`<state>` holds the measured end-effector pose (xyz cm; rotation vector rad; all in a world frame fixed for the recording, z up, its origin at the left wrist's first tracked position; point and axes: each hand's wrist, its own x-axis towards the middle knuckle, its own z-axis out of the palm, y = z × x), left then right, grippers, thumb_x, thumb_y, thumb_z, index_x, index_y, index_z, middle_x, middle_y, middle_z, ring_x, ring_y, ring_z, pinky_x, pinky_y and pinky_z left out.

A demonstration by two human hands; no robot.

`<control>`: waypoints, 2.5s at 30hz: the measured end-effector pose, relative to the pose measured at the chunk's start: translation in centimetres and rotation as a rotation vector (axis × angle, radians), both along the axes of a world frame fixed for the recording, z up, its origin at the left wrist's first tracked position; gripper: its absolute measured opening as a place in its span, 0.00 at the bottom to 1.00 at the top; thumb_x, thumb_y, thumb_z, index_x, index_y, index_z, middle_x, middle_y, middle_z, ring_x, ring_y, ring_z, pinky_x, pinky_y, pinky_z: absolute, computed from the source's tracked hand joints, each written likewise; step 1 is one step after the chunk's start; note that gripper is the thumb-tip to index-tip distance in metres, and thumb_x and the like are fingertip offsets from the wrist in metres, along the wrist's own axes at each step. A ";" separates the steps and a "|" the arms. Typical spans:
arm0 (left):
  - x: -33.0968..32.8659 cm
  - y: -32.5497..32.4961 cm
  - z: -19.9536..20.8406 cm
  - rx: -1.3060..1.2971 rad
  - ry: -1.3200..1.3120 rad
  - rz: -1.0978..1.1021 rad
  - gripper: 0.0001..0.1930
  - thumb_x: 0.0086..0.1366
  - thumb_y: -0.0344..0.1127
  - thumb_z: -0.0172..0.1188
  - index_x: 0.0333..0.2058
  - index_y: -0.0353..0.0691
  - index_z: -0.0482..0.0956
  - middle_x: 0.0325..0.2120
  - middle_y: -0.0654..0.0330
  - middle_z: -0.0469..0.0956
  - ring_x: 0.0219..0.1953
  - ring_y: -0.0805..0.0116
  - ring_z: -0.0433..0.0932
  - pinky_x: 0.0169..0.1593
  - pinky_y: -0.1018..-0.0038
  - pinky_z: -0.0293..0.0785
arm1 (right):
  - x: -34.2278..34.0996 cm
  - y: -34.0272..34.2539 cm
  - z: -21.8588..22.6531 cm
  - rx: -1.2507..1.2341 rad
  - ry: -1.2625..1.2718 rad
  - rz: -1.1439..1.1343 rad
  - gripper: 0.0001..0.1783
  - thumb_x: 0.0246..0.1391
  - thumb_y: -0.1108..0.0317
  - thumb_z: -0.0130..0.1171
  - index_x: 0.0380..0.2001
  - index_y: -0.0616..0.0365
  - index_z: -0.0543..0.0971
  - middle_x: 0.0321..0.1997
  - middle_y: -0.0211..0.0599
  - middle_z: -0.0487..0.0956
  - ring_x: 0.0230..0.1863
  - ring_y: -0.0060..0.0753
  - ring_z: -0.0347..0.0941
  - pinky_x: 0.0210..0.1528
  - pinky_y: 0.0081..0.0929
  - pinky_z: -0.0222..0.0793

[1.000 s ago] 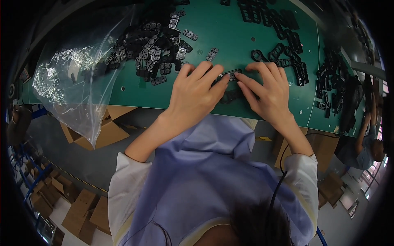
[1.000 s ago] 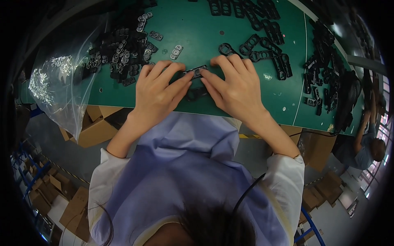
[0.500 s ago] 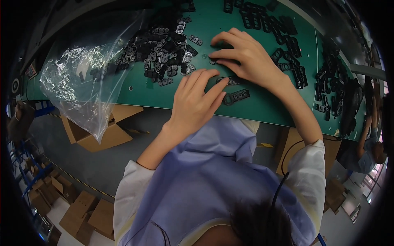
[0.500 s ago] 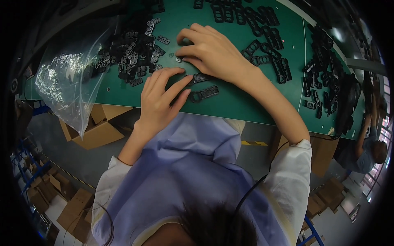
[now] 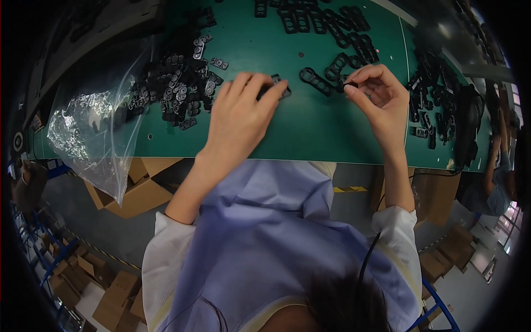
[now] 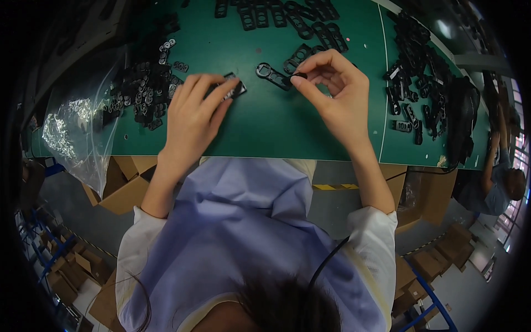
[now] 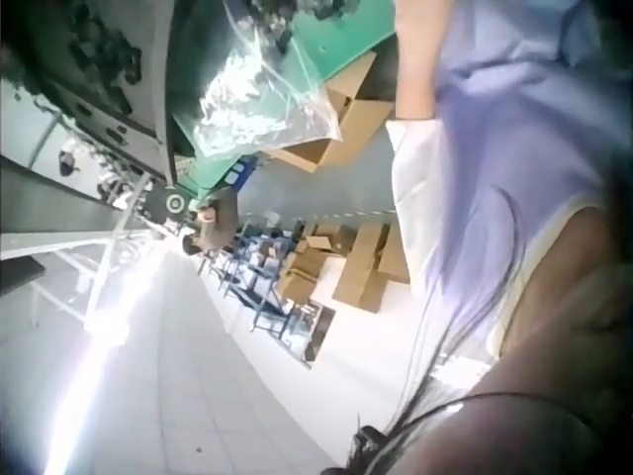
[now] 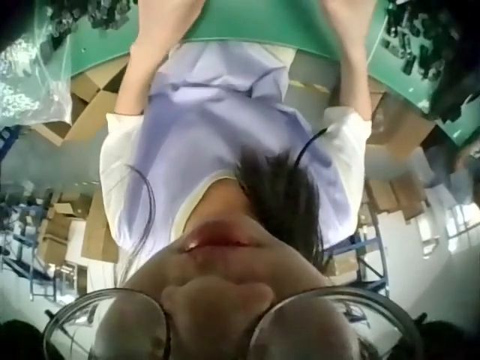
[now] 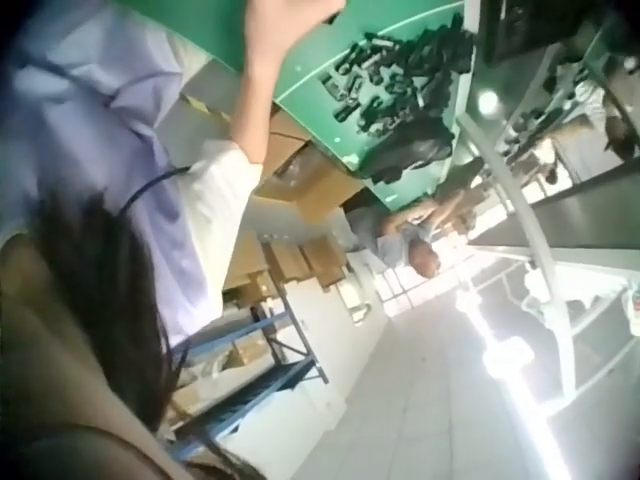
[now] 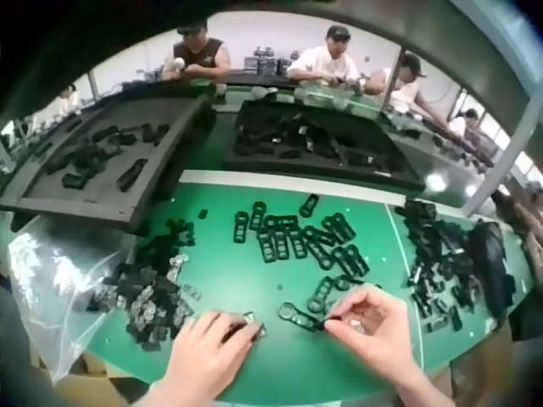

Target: The person assembles small plastic components and metal clips by hand at a production workbench.

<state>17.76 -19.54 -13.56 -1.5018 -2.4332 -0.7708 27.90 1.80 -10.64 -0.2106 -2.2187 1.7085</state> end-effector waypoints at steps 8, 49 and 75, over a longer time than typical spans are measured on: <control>-1.7 4.6 -0.4 0.027 0.197 -0.235 0.15 0.52 0.28 0.62 0.41 0.40 0.78 0.38 0.63 0.75 0.42 0.63 0.73 0.42 0.67 0.67 | 2.6 -0.6 -2.1 -0.284 -0.108 -0.060 0.08 0.48 0.82 0.62 0.34 0.67 0.78 0.34 0.31 0.75 0.35 0.17 0.72 0.38 0.14 0.70; 3.0 -0.3 -1.3 0.110 -0.040 -0.010 0.15 0.50 0.27 0.61 0.40 0.39 0.79 0.38 0.62 0.73 0.39 0.66 0.72 0.37 0.71 0.62 | 0.1 -0.4 -1.4 0.894 0.152 -0.047 0.11 0.40 0.74 0.65 0.32 0.57 0.80 0.38 0.32 0.75 0.36 0.36 0.70 0.39 0.32 0.63; 4.7 -3.0 -2.3 0.225 -0.180 0.074 0.17 0.49 0.30 0.66 0.40 0.40 0.78 0.39 0.60 0.74 0.38 0.61 0.73 0.38 0.70 0.64 | -13.0 -8.0 -3.0 0.969 0.197 0.243 0.08 0.45 0.69 0.65 0.30 0.60 0.80 0.31 0.29 0.76 0.33 0.31 0.69 0.39 0.25 0.62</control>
